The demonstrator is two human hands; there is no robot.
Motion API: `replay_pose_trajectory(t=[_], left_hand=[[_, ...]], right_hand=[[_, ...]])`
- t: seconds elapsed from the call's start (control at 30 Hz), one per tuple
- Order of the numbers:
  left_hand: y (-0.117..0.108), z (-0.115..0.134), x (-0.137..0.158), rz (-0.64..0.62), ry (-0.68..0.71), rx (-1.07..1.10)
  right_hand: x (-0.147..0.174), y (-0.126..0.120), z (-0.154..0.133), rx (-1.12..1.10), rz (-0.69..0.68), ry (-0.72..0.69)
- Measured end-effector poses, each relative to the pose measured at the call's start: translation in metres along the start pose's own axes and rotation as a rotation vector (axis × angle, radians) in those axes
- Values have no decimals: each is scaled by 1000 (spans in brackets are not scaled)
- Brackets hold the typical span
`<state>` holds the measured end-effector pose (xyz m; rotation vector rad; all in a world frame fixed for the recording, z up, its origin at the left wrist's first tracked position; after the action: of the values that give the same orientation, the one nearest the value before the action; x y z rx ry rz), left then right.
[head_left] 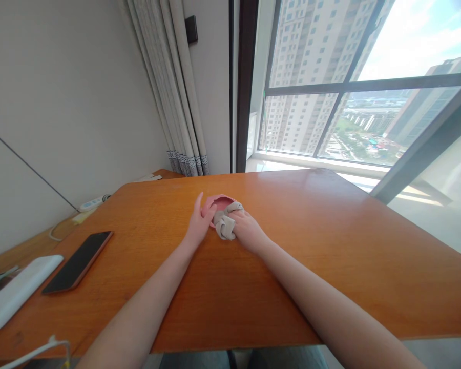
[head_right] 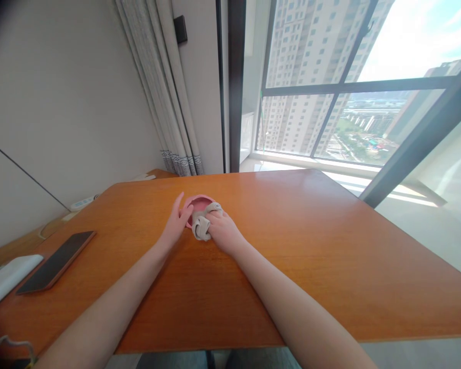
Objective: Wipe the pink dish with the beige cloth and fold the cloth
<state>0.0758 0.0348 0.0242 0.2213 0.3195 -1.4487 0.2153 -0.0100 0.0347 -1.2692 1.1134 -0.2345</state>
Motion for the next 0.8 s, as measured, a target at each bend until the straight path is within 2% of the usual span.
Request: replay_pose_trajectory(t=[0.1, 0.17, 0.27, 0.43, 0.5, 0.57, 0.67, 0.8], left_hand=[[18, -15, 19, 70, -150, 245], [33, -17, 29, 65, -132, 355], [37, -14, 30, 37, -30, 312], [7, -8, 5, -8, 82, 55], [2, -9, -2, -51, 77, -18], [4, -15, -1, -54, 4, 10], [17, -27, 13, 7, -138, 194], [29, -30, 23, 36, -116, 283]], right_hand=[[1, -2, 1, 28, 6, 64], [2, -5, 2, 11, 32, 130], [3, -5, -1, -42, 53, 176], [-2, -3, -7, -100, -38, 75], [-2, -3, -6, -115, -76, 34], [-1, -5, -3, -114, -89, 35], [0, -4, 2, -80, -78, 98], [-1, 2, 5, -101, -56, 171]])
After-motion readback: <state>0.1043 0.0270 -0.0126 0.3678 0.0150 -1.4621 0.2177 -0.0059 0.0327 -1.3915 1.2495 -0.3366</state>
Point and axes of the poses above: each hand's wrist, its own x-axis away from the middle knuckle, its own y-axis out of the palm, z = x × y, the point moved 7 cm from there along -x, towards the middle knuckle, and after that the axes turned 7 degrees about y, right-handed, at the moved point
